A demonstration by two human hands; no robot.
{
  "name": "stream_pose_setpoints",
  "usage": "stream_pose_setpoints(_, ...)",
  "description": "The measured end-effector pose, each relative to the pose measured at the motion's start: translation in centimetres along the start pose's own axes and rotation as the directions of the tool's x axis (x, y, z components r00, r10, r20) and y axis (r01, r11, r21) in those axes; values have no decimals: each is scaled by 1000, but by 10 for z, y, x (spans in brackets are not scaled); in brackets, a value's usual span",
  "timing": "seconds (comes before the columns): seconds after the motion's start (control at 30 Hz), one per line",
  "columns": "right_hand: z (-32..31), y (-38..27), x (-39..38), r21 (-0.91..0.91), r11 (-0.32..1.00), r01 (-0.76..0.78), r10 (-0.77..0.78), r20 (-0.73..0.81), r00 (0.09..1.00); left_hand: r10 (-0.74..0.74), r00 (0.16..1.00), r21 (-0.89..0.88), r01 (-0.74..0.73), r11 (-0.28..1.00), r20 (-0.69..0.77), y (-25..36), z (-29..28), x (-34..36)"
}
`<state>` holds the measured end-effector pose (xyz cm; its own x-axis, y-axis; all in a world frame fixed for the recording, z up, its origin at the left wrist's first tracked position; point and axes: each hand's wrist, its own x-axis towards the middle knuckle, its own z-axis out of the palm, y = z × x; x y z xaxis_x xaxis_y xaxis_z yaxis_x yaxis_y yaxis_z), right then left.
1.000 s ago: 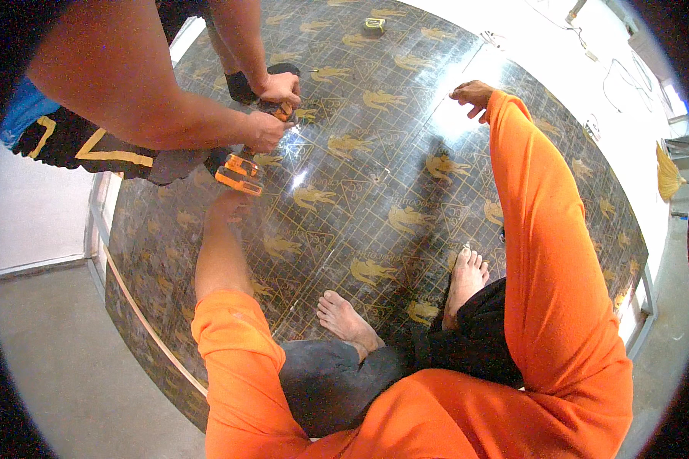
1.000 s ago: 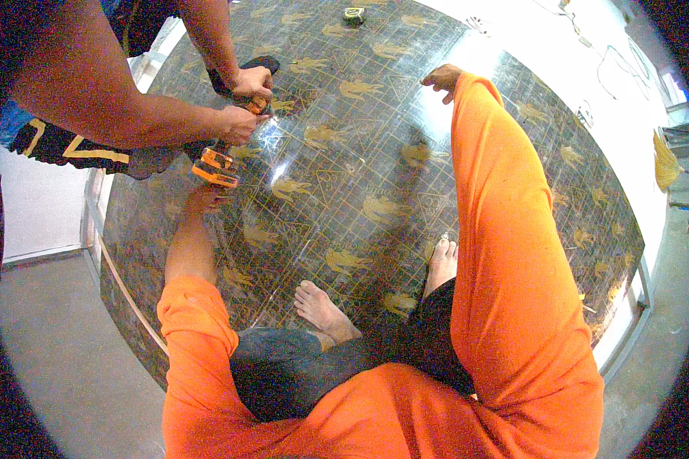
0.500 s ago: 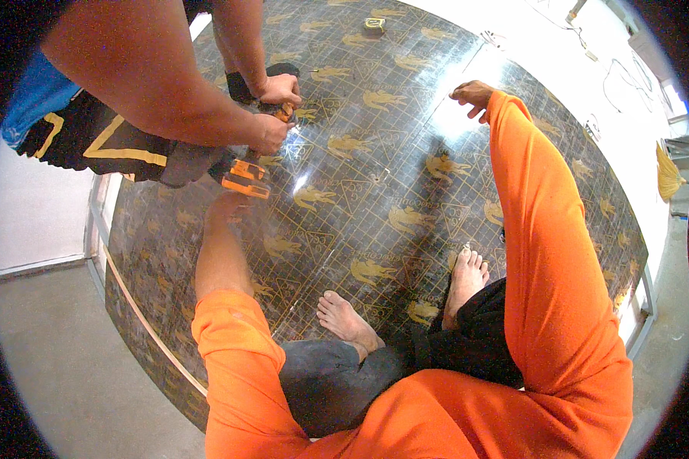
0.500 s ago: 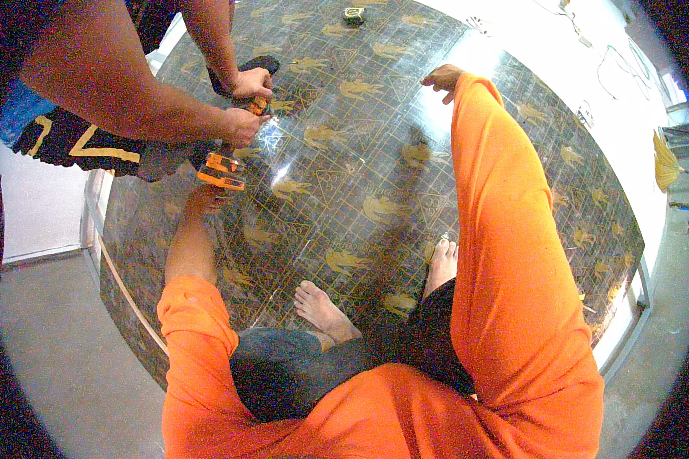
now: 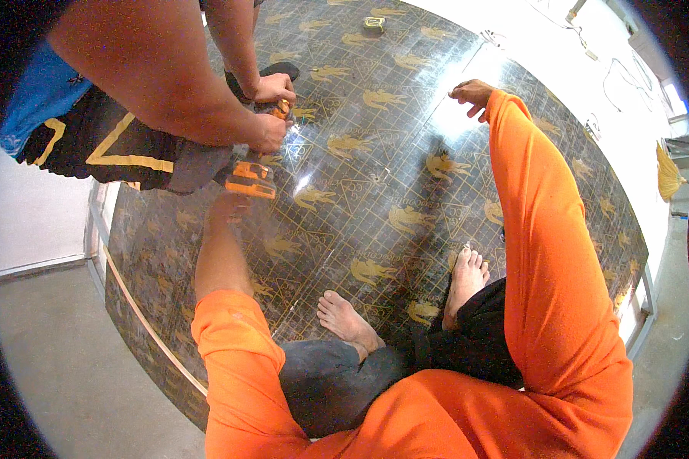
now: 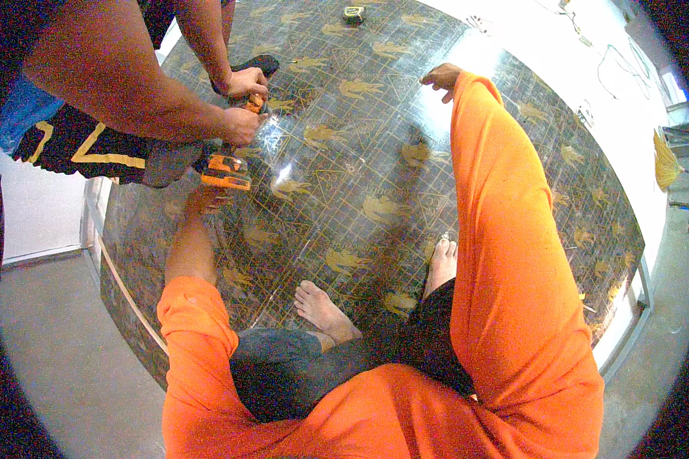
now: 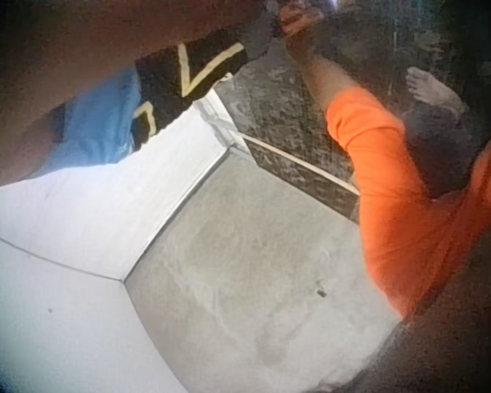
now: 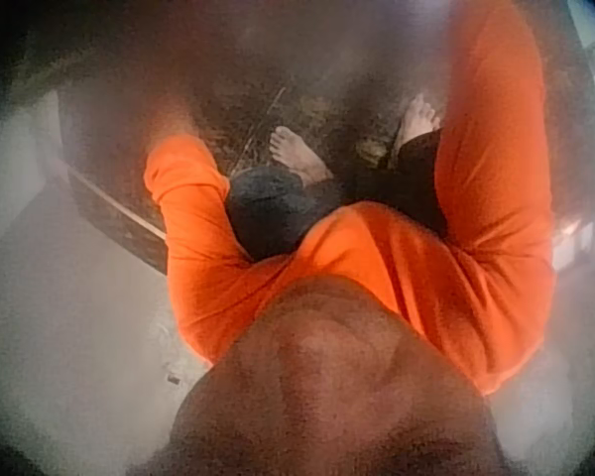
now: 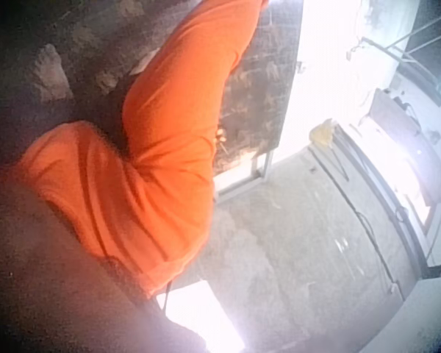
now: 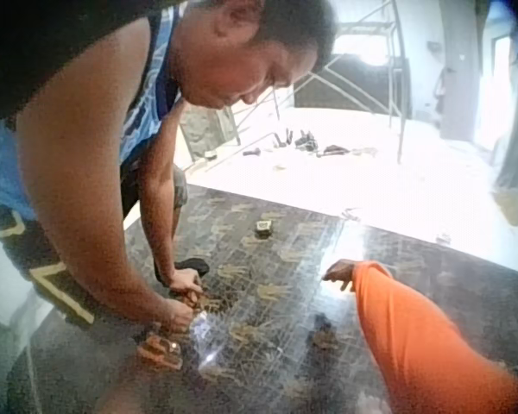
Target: The person kneels on a patterned floor and uses a cordless drill to drive screws into the surface. They repeatedly pick up screws, position them, and operate the drill to fasten them into the floor.
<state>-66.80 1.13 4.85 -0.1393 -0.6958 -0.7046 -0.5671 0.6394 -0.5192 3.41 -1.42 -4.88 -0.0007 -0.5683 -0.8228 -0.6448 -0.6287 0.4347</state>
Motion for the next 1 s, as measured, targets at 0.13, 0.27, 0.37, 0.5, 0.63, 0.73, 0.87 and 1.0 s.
stream_pose_setpoints(0.13,0,-1,-2,-19,1000,-1,1,-14,1000,-17,1000,-63,18,998,26,-7,-6,10)
stream_pose_setpoints(0.27,0,-2,-3,-18,1000,4,-4,-6,1000,-12,998,-86,7,996,-57,-2,1,1)
stream_pose_setpoints(0.37,0,-3,-3,10,1000,-11,11,-1,1000,31,998,93,-26,995,-48,8,9,-15)
stream_pose_setpoints(0.5,1,-2,-4,11,1000,-3,3,-31,1000,39,997,60,-35,998,-66,18,15,-31)
stream_pose_setpoints(0.63,1,-1,-3,14,1000,-4,4,-34,999,23,997,41,-20,999,-69,20,14,-32)
stream_pose_setpoints(0.73,0,-1,-1,3,1000,-16,16,-17,1000,14,998,54,-11,998,-62,17,12,-26)
stream_pose_setpoints(0.87,-1,1,2,-18,1000,-3,2,-13,1000,-9,998,43,12,999,-69,15,11,-22)
stream_pose_setpoints(1.0,-1,3,5,-40,999,-1,1,-13,1000,9,997,68,-4,998,-74,19,15,-26)
